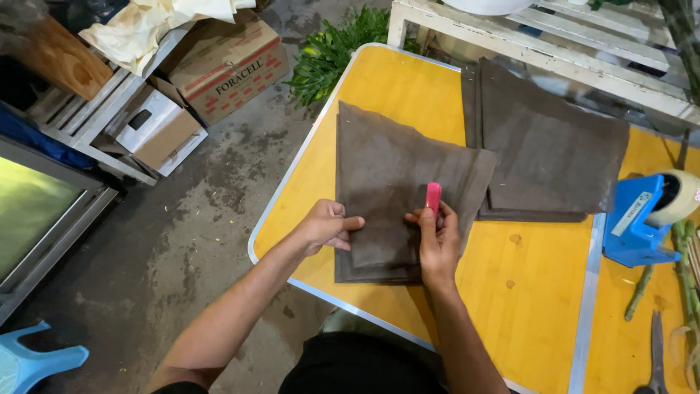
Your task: The person folds brown paper around green flower stems on a yellow table, using a pink stapler to secure the paper at the base. They repeat this process for multiple stems, creating a stack of wrapped items.
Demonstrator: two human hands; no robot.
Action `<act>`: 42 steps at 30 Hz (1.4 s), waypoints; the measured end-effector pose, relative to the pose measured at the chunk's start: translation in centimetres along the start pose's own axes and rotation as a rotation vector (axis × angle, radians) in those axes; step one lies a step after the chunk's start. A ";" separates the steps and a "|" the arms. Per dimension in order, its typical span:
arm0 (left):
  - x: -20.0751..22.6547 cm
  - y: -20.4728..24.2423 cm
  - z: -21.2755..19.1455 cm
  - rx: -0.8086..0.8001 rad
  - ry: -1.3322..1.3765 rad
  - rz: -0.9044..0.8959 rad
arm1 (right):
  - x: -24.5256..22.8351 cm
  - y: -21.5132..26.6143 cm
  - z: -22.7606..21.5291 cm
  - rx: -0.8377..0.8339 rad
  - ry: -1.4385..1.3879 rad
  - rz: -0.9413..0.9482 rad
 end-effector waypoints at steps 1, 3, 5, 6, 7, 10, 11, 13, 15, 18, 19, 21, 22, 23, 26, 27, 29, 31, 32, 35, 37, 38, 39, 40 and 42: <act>-0.4 -0.4 -0.2 0.000 0.000 0.001 | 0.3 -0.1 -0.2 0.000 0.000 -0.001; -1.1 -1.0 -0.8 0.007 0.030 0.004 | 0.7 -0.3 -0.6 0.010 -0.033 -0.005; -1.9 -2.0 -0.9 0.011 0.085 0.021 | -1.1 0.5 -1.2 0.061 -0.028 -0.009; -2.2 -2.6 -0.9 0.013 0.141 0.034 | -1.9 1.0 -1.6 0.114 -0.023 -0.010; -1.4 -2.2 -0.1 0.014 0.142 0.038 | -3.7 1.8 -1.4 0.112 -0.022 -0.014; -0.3 -1.7 2.4 0.000 0.274 0.070 | -7.6 5.2 -1.1 0.131 -0.191 0.043; -0.5 -2.3 3.1 -0.022 0.366 0.068 | -8.2 6.7 -1.1 0.150 -0.109 0.170; -0.6 -3.1 5.2 -0.058 0.458 0.062 | -6.5 9.9 -1.8 0.180 -0.020 0.297; -0.9 -3.3 7.3 -0.015 0.528 0.038 | -1.0 13.3 -2.1 0.160 -0.490 0.329; -1.0 -3.2 10.5 -0.022 0.630 0.119 | 1.4 15.1 -1.3 0.156 -0.483 0.438; -1.1 -2.9 11.4 -0.035 0.630 0.110 | 0.7 15.0 -1.1 0.170 -0.477 0.437; -0.8 -2.2 11.9 0.050 0.620 0.189 | -0.4 14.7 0.1 0.132 -0.483 0.486; -0.7 -1.7 12.2 0.041 0.620 0.184 | -0.6 14.4 0.2 0.141 -0.479 0.484; -0.5 -1.1 12.1 0.075 0.582 0.190 | -0.7 14.1 0.3 0.153 -0.498 0.493; -1.2 -0.5 11.7 0.130 0.543 0.233 | -0.9 13.1 0.8 0.165 -0.540 0.546; -1.7 -0.3 11.3 0.156 0.541 0.267 | -0.8 12.9 1.2 0.165 -0.565 0.597; -2.2 0.0 11.0 0.175 0.544 0.260 | 0.0 12.8 1.5 0.169 -0.585 0.599; -2.1 1.0 10.8 0.193 0.547 0.254 | 0.3 12.6 2.0 0.173 -0.606 0.600; -1.8 1.8 10.7 0.218 0.506 0.218 | 0.1 12.5 2.4 0.173 -0.614 0.602; -1.3 3.2 10.8 0.218 0.497 0.195 | 0.6 12.3 2.3 0.200 -0.621 0.586; -0.8 4.0 11.0 0.192 0.526 0.202 | 0.6 12.2 2.0 0.231 -0.621 0.571; -0.5 4.5 11.0 0.187 0.498 0.166 | 0.2 12.1 1.9 0.242 -0.572 0.572; -0.3 4.9 11.1 0.181 0.470 0.131 | -0.2 12.0 1.7 0.253 -0.522 0.572; -1.0 4.5 11.1 0.178 0.471 0.129 | -0.3 11.9 1.6 0.255 -0.521 0.572; -1.8 3.7 10.8 0.190 0.480 0.226 | -0.3 11.8 1.3 0.308 -0.582 0.580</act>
Point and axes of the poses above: each hand's wrist, its own y-axis away from the middle knuckle, its own z-axis out of the palm, x = y × z, the point moved 7 cm from there along -y, towards the middle knuckle, and after that the axes turned 11 degrees about -x, right-handed, at the moved point
